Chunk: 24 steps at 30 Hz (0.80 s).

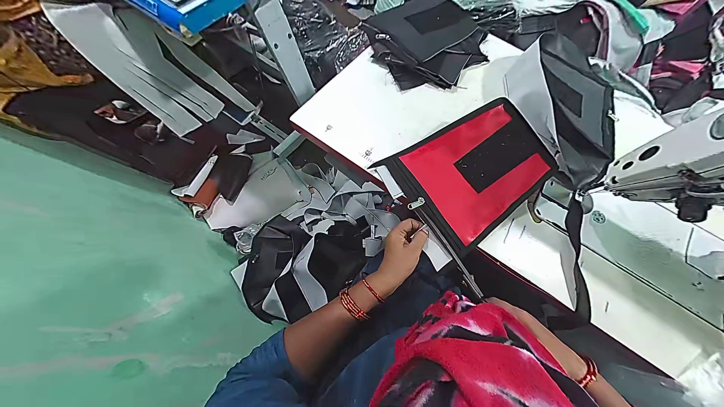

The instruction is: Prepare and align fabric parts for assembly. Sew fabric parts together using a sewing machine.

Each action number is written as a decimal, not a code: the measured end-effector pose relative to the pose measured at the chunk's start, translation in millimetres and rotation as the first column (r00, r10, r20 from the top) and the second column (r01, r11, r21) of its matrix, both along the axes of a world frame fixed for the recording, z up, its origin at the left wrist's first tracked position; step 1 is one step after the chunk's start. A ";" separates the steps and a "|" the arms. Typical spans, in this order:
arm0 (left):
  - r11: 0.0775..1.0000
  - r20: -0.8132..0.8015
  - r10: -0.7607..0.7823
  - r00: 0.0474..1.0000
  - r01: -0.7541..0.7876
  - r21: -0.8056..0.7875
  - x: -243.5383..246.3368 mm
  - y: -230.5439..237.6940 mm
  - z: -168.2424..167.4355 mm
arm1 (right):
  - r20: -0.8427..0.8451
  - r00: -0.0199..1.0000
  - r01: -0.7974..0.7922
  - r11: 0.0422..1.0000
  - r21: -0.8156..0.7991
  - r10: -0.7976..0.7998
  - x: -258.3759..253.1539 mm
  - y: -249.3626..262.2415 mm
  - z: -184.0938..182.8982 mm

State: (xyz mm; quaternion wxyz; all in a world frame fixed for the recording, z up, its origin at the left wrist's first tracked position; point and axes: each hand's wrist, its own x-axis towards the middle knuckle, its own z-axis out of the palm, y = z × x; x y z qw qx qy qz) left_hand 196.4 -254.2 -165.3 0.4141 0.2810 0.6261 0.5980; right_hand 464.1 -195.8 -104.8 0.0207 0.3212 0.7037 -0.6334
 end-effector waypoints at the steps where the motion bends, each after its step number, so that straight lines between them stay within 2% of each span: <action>1: 1.000 0.007 0.004 1.000 -0.004 0.003 0.8 0.3 -0.5 | -0.041 0.999 -0.008 0.999 0.047 0.010 8.6 0.3 -15.9; 9: 1.000 0.012 0.016 1.000 -0.016 0.011 2.8 0.6 0.2 | 0.032 0.999 0.005 0.996 0.086 -0.008 11.3 3.5 -16.9; 17: 0.999 0.057 -0.034 0.998 0.032 0.021 3.6 -2.0 4.1 | -0.001 0.995 -0.101 0.989 0.112 0.102 4.8 10.2 -15.7; 21: 0.999 0.057 -0.051 0.997 0.049 0.023 2.1 -4.4 6.3 | -0.013 0.986 -0.162 0.985 0.055 0.163 -0.9 15.2 -22.8; 24: 0.998 0.050 -0.051 0.997 0.050 0.022 1.5 -5.2 3.7 | -0.020 0.992 -0.124 0.991 0.047 0.125 -4.8 12.2 -23.4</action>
